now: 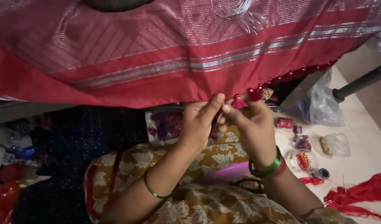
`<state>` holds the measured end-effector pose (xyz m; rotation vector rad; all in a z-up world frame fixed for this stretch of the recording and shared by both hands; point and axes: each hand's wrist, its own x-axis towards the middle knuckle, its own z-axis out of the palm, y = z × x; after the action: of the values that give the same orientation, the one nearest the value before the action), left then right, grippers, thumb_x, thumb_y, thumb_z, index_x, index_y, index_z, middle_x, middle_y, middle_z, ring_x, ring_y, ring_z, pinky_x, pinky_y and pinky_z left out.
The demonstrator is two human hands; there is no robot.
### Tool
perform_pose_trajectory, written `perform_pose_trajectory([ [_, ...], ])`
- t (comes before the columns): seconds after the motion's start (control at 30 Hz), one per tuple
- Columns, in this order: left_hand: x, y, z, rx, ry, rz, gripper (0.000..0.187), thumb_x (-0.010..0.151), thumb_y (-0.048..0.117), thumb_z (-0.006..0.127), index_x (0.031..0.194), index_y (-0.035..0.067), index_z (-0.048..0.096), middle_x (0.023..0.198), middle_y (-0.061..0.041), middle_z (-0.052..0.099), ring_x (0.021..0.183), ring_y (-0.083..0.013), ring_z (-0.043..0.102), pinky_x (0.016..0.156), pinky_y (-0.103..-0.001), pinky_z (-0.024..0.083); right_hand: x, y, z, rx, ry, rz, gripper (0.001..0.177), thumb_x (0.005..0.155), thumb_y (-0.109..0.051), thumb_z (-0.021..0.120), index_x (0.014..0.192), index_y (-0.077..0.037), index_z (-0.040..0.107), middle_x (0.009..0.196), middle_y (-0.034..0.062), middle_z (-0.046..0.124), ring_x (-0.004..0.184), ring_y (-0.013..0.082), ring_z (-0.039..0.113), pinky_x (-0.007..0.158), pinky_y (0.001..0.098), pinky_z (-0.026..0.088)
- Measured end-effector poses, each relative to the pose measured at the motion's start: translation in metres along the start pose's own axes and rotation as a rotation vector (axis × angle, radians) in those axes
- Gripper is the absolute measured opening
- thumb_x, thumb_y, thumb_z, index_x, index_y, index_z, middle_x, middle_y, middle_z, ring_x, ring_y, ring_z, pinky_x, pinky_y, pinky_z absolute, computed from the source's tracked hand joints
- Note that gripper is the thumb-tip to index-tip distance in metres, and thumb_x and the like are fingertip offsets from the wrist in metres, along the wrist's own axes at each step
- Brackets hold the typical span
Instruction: Tying and trimming decorative tassels onto the edge of a red and silver fabric garment.
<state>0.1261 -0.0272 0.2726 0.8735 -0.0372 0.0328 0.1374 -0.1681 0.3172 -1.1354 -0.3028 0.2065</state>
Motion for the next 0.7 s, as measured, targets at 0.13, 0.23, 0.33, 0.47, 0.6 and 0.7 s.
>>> perform_pose_trajectory([
  [0.13, 0.004, -0.002, -0.006, 0.321, 0.096, 0.164, 0.038, 0.102, 0.033, 0.069, 0.08, 0.002, 0.071, 0.07, 0.001, 0.063, 0.06, -0.0043, 0.053, 0.053, -0.024, 0.042, -0.008, -0.035, 0.008, -0.963, 0.283, -0.79, 0.014, 0.091, -0.01, 0.081, 0.096, -0.002, 0.071, 0.103, 0.0117, 0.069, 0.088, 0.0184, 0.068, 0.073, 0.0299, 0.055],
  [0.23, -0.005, 0.016, 0.012, 0.404, 0.113, 0.209, 0.028, 0.098, 0.032, 0.069, 0.09, 0.005, 0.075, 0.079, 0.005, 0.07, 0.07, -0.0003, 0.058, 0.062, -0.021, 0.047, 0.01, -0.071, 0.026, -1.044, 0.099, -0.781, 0.016, 0.082, -0.004, 0.081, 0.095, 0.0, 0.074, 0.104, 0.0135, 0.07, 0.099, 0.0247, 0.068, 0.088, 0.0389, 0.054],
  [0.33, 0.003, 0.009, 0.008, 0.291, 0.08, 0.225, 0.024, 0.097, 0.029, 0.07, 0.094, 0.006, 0.076, 0.086, 0.005, 0.074, 0.077, -0.001, 0.062, 0.07, -0.02, 0.05, 0.02, -0.071, 0.025, -1.06, -0.141, -0.84, 0.015, 0.082, 0.003, 0.079, 0.096, 0.002, 0.073, 0.107, 0.0146, 0.071, 0.117, 0.0309, 0.067, 0.107, 0.0436, 0.054],
  [0.47, 0.013, 0.005, -0.003, -0.021, 0.101, 0.152, 0.028, 0.102, 0.022, 0.073, 0.084, 0.001, 0.075, 0.083, -0.002, 0.074, 0.072, -0.0094, 0.064, 0.069, -0.026, 0.051, 0.023, -0.044, 0.012, -0.598, -0.092, -0.807, 0.008, 0.099, 0.002, 0.075, 0.103, -0.003, 0.071, 0.115, 0.0063, 0.069, 0.106, 0.0174, 0.074, 0.1, 0.032, 0.061],
  [0.6, 0.009, 0.003, -0.002, -0.053, 0.132, 0.033, 0.028, 0.102, 0.021, 0.07, 0.087, -0.001, 0.077, 0.081, -0.005, 0.074, 0.069, -0.0122, 0.064, 0.065, -0.028, 0.048, 0.02, -0.033, 0.016, -0.812, -0.029, -0.729, 0.015, 0.09, 0.008, 0.078, 0.104, 0.006, 0.073, 0.11, 0.0138, 0.072, 0.101, 0.0239, 0.071, 0.095, 0.0343, 0.061],
  [0.7, 0.004, 0.014, 0.01, -0.061, 0.115, 0.04, 0.028, 0.104, 0.022, 0.068, 0.093, -0.002, 0.077, 0.089, -0.007, 0.075, 0.077, -0.0125, 0.065, 0.072, -0.028, 0.048, 0.015, -0.018, 0.021, -0.929, 0.018, -0.866, 0.017, 0.093, 0.013, 0.074, 0.105, 0.006, 0.064, 0.106, 0.0168, 0.072, 0.097, 0.0255, 0.074, 0.083, 0.0334, 0.063],
])
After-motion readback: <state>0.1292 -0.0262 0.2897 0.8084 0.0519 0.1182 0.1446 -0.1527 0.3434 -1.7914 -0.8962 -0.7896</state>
